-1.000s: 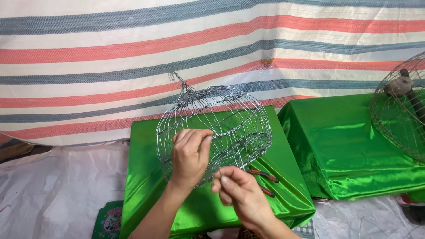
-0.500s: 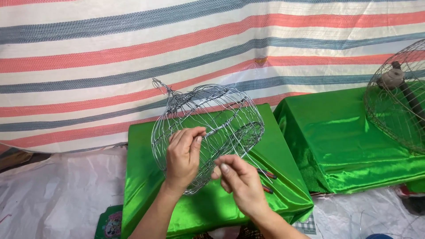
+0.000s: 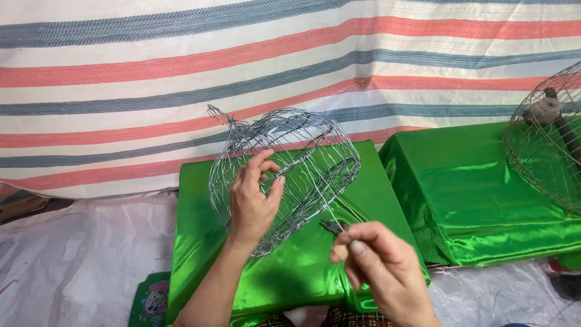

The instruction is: Fabricating a wire structure by weaving and cutting metal wire with pliers.

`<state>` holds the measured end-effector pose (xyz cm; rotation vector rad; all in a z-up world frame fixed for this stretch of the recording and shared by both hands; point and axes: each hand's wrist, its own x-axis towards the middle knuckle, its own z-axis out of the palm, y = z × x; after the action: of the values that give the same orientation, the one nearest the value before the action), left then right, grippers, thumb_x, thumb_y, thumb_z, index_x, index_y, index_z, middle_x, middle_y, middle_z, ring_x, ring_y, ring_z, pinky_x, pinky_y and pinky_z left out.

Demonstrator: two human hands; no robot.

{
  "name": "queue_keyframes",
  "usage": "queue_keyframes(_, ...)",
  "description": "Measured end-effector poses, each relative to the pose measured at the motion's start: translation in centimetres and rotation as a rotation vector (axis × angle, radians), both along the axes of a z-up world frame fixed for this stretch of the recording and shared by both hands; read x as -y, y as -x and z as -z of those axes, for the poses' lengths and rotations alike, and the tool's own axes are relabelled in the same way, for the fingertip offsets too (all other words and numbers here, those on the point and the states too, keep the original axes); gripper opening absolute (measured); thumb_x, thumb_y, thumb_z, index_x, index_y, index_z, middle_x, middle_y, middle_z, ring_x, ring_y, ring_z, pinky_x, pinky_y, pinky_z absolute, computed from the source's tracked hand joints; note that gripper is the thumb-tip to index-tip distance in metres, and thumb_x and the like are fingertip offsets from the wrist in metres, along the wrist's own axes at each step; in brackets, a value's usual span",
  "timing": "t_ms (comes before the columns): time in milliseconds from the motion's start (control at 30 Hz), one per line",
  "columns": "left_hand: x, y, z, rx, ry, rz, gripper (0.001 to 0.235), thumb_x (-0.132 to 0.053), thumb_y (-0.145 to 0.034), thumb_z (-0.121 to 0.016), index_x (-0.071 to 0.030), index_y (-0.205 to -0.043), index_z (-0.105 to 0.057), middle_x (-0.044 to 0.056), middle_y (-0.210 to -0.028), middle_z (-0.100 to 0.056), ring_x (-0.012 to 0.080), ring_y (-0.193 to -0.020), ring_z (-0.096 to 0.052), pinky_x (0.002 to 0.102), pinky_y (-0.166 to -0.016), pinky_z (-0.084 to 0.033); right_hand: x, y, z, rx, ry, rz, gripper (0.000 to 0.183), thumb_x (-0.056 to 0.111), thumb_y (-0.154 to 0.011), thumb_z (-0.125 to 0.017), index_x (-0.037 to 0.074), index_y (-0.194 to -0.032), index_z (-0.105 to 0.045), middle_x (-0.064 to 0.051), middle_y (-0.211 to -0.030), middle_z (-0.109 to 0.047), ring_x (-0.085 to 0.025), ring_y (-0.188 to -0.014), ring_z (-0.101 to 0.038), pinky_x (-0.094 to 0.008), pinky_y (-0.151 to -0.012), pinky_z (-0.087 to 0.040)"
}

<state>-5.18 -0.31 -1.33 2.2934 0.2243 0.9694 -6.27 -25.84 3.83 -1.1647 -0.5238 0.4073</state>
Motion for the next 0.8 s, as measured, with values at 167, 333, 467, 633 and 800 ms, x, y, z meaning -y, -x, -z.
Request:
queue_keyframes(167,-0.3,0.9,-0.6,-0.037,0.009,0.097,0.057,-0.007,-0.087,-0.071,-0.015,-0.139,-0.049,-0.002,-0.11,-0.075,0.0175,-0.1,-0.067,0.04,-0.093,-0.053,-0.9,-0.2,1.9,0.103,0.15,0.133,0.017,0.005,-0.098,-0.058,-0.002,-0.111,-0.067,-0.01,-0.085,-0.078,-0.01,-0.05,-0.056,-0.023,-0.042,-0.047)
queue_keyframes(333,0.0,1.2,0.3,-0.074,-0.093,-0.028,0.053,-0.026,-0.088,-0.074,-0.023,-0.137,-0.054,-0.014,-0.103,-0.077,0.0119,-0.101,-0.069,0.057,-0.113,-0.014,-1.3,0.3,2.8,0.083,0.078,0.084,0.018,0.007,-0.099,-0.058,-0.001,-0.114,-0.066,-0.011,-0.088,-0.076,-0.011,-0.052,-0.059,-0.023,-0.043,-0.051)
queue_keyframes(467,1.2,1.1,-0.1,-0.001,-0.106,-0.007,0.065,-0.017,-0.08,-0.078,-0.018,-0.138,-0.049,-0.008,-0.094,-0.074,0.0139,-0.091,-0.067,0.047,-0.104,-0.034,-1.6,0.5,3.1,-0.236,-0.039,-0.134,0.016,0.007,-0.101,-0.059,-0.002,-0.112,-0.066,-0.016,-0.076,-0.073,-0.011,-0.049,-0.047,-0.023,-0.041,-0.034)
queue_keyframes(633,2.3,1.4,0.0,0.102,-0.06,0.099,0.08,0.002,-0.076,-0.073,-0.013,-0.146,-0.038,0.0,-0.099,-0.066,0.017,-0.093,-0.065,0.037,-0.095,-0.05,-2.7,-0.9,3.8,-0.251,-0.129,-0.115,0.016,0.004,-0.1,-0.06,-0.003,-0.114,-0.067,-0.014,-0.077,-0.071,-0.009,-0.051,-0.048,-0.021,-0.042,-0.033)
queue_keyframes(800,2.5,2.0,0.2,0.098,-0.066,0.149,0.079,0.005,-0.076,-0.073,-0.014,-0.144,-0.037,0.0,-0.093,-0.066,0.015,-0.083,-0.065,0.036,-0.088,-0.053,-3.6,-2.9,5.0,-0.222,-0.052,0.035,0.018,0.003,-0.101,-0.058,-0.001,-0.115,-0.067,-0.011,-0.077,-0.072,-0.007,-0.05,-0.048,-0.019,-0.041,-0.033)
